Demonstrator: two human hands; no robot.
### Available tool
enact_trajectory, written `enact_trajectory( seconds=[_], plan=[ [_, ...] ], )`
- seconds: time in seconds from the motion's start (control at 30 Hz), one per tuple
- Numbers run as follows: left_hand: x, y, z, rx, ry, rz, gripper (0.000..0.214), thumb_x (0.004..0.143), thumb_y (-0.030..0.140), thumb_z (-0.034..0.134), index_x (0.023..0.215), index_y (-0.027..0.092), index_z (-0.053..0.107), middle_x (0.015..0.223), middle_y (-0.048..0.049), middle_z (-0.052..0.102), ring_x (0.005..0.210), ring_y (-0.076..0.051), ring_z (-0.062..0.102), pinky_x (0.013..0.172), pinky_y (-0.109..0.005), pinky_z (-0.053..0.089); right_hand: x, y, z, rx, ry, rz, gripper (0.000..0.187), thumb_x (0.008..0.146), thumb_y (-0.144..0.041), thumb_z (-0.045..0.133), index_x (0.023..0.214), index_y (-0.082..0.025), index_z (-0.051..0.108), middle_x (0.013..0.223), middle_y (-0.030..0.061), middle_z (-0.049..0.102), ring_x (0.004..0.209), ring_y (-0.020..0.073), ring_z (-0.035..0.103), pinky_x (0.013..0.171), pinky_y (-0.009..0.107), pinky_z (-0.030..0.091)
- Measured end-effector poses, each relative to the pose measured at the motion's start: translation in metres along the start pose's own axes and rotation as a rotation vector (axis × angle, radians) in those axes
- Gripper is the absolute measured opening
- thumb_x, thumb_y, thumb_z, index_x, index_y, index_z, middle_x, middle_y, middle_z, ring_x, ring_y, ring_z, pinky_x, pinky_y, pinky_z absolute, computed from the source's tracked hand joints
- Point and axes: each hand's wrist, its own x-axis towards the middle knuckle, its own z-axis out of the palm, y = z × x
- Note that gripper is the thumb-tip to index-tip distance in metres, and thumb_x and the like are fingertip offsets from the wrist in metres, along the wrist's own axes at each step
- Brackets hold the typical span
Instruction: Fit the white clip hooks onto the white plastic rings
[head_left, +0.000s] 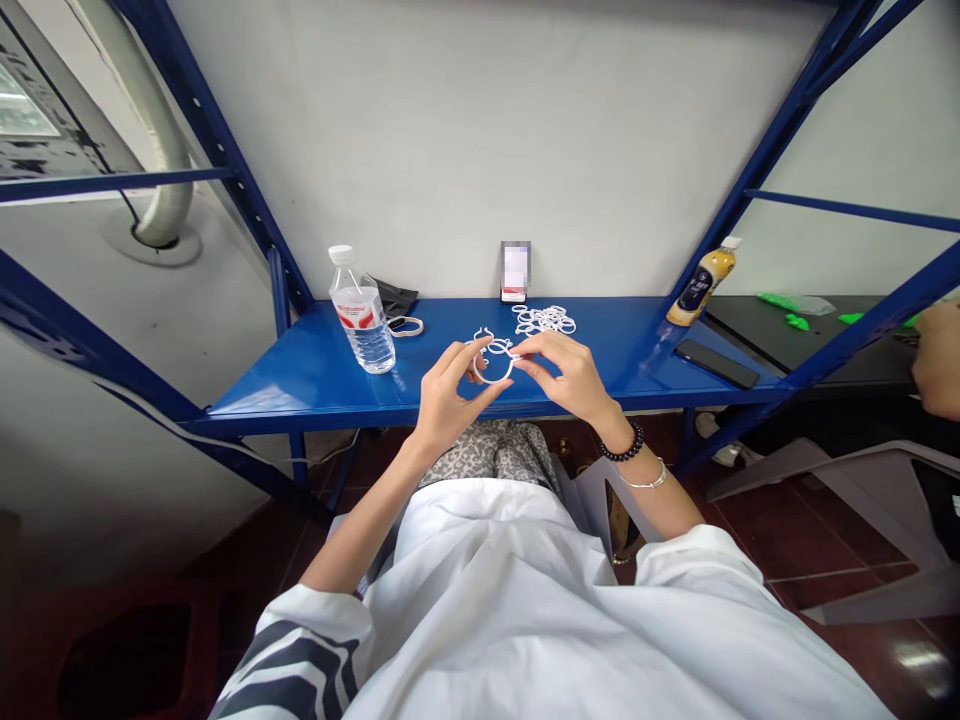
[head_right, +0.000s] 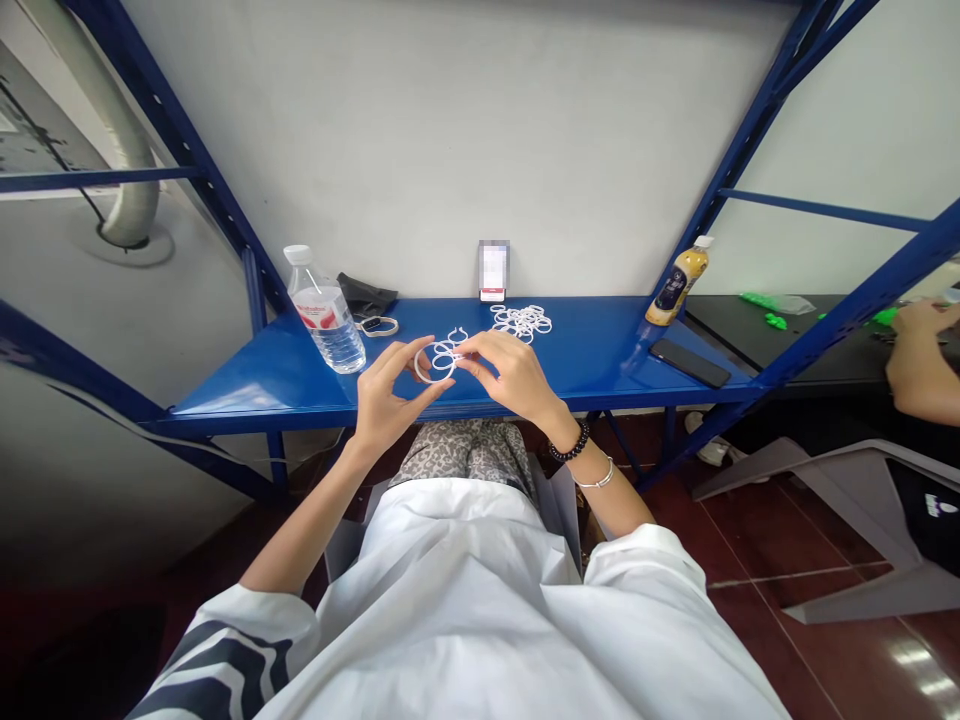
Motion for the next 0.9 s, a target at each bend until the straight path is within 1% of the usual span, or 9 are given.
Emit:
enact_trajectory(
  seconds=[0.23,0.5,0.67,0.9],
  plan=[
    [-0.0012,0.0008,-0.0003,0.036,0.041,0.004,0.045,0.081,0.048,0.070,0.116,0.020,0.062,0.075,0.0007,0.060,0.062,-0.010,0.053,0.063,-0.022,0.053,-0.0020,-0.0050,0.0049,0.030,0.045,0.051,0.012,0.095,-0.031,0.056,0.091,-0.024,0.065,0.084,0.0039,0.072,0.078,0.0189,0.067,0.074,0.033,0.053],
    [-0.0010,0.0024,-0.0023,0.069,0.079,0.061,0.044,0.080,0.048,0.072,0.113,0.020,0.062,0.070,0.0026,0.059,0.059,-0.010,0.053,0.059,-0.022,0.050,-0.0035,-0.0066,0.0065,0.042,0.066,0.057,0.010,0.095,-0.029,0.056,0.089,-0.023,0.061,0.080,0.0032,0.070,0.070,0.0164,0.065,0.064,0.029,0.053],
    [-0.0008,0.0046,-0.0026,0.080,0.116,0.105,0.044,0.078,0.043,0.075,0.112,0.019,0.061,0.068,0.0043,0.056,0.058,-0.009,0.052,0.058,-0.020,0.047,-0.0029,-0.0090,0.0059,0.076,0.070,0.038,0.008,0.095,-0.027,0.056,0.088,-0.023,0.059,0.080,0.0025,0.070,0.072,0.0159,0.066,0.064,0.029,0.052],
    [-0.0026,0.0046,-0.0010,0.075,0.114,0.085,0.045,0.076,0.041,0.077,0.112,0.019,0.061,0.069,0.0043,0.056,0.059,-0.008,0.052,0.059,-0.020,0.047,-0.0026,-0.0078,0.0047,0.044,0.057,0.027,0.014,0.096,-0.031,0.053,0.088,-0.022,0.059,0.079,0.0026,0.069,0.072,0.0162,0.066,0.065,0.029,0.052]
  ],
)
